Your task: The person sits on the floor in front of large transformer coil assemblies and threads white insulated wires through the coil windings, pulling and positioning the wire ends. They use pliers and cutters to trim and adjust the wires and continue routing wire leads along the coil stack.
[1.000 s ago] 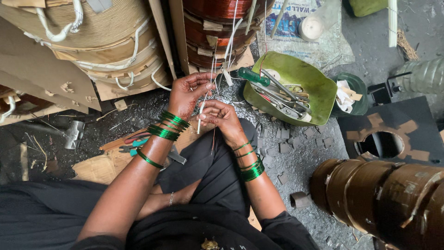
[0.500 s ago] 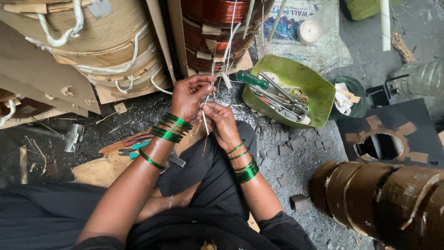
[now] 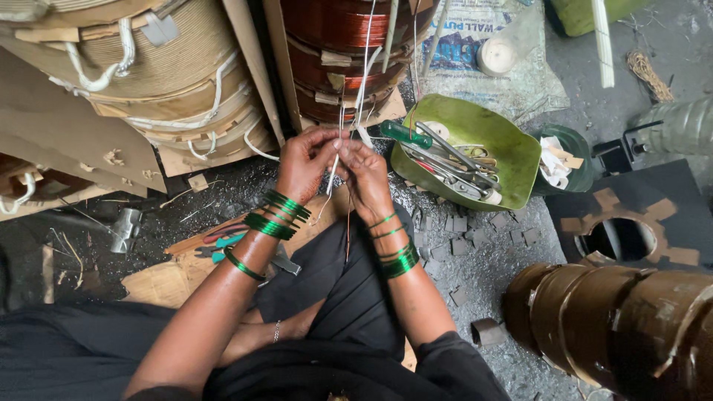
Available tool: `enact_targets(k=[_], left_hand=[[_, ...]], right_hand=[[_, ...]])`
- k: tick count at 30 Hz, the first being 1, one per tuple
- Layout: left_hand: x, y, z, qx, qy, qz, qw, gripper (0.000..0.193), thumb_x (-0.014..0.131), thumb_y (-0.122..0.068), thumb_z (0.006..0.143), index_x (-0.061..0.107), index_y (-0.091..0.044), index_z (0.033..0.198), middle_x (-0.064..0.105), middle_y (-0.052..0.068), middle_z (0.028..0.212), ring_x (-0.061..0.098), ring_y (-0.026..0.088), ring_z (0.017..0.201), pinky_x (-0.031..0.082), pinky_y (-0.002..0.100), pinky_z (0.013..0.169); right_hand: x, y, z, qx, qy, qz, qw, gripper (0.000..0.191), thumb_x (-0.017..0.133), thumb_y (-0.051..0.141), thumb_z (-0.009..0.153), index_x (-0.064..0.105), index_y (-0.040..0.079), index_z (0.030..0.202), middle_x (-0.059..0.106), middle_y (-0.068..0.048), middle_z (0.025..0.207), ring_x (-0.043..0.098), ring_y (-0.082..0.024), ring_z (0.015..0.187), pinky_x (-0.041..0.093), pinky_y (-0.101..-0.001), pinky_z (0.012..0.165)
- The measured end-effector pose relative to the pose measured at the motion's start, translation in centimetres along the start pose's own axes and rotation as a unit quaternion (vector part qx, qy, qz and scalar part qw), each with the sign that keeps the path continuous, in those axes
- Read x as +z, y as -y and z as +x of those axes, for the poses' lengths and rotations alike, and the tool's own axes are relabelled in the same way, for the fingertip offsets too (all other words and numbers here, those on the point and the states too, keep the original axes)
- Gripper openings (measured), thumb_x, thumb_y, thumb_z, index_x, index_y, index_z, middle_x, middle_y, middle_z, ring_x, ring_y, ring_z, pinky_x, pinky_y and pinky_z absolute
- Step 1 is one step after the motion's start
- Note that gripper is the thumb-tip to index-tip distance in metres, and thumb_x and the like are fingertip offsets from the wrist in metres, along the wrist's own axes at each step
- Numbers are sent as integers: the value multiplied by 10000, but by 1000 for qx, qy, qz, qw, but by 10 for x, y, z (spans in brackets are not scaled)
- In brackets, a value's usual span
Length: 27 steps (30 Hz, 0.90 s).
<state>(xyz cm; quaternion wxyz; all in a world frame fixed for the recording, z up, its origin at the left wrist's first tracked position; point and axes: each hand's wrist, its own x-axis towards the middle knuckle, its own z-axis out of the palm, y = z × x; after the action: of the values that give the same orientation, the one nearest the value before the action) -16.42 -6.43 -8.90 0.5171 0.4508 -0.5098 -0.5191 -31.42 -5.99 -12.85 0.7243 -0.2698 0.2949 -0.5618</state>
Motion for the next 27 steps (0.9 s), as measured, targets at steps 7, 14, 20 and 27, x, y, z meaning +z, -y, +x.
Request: enact_targets(k=[7, 14, 20, 27], left_hand=[[18, -10, -3, 43, -91, 37, 994, 320, 647, -103, 1001, 649, -11, 1308, 729, 58, 1108, 666, 80, 854, 571, 228, 750], [15, 1, 6, -59, -59, 18, 996, 258, 616, -165, 1018, 708, 15, 1178, 773, 45, 857, 691, 85, 695, 570, 227, 634], [5, 0, 20, -78, -24, -82, 993, 221, 647, -151, 1034, 770, 25, 1089, 750, 66, 828, 670, 84, 670, 524, 211, 605], [10, -7, 35, -34, -67, -30, 997, 186, 752, -141, 953, 789, 11, 1054, 763, 49, 839, 655, 69, 670, 495, 214, 595]], right_hand=[[9, 24, 43, -70, 21, 5, 997, 143, 690, -15, 964, 597, 60, 1043, 726, -123, 939, 722, -196, 840, 593, -330, 771], [27, 43, 67, -87, -2, 6, 996, 70, 683, 18, 969, 614, 31, 969, 756, -161, 960, 731, -207, 823, 605, -329, 753], [14, 33, 29, -69, -48, -115, 990, 213, 685, 107, 1005, 682, -32, 1167, 738, -79, 984, 659, -114, 822, 526, -247, 727], [21, 46, 17, -164, -87, -232, 955, 236, 699, 183, 1007, 756, -37, 1071, 760, -50, 938, 667, -95, 808, 547, -247, 782]])
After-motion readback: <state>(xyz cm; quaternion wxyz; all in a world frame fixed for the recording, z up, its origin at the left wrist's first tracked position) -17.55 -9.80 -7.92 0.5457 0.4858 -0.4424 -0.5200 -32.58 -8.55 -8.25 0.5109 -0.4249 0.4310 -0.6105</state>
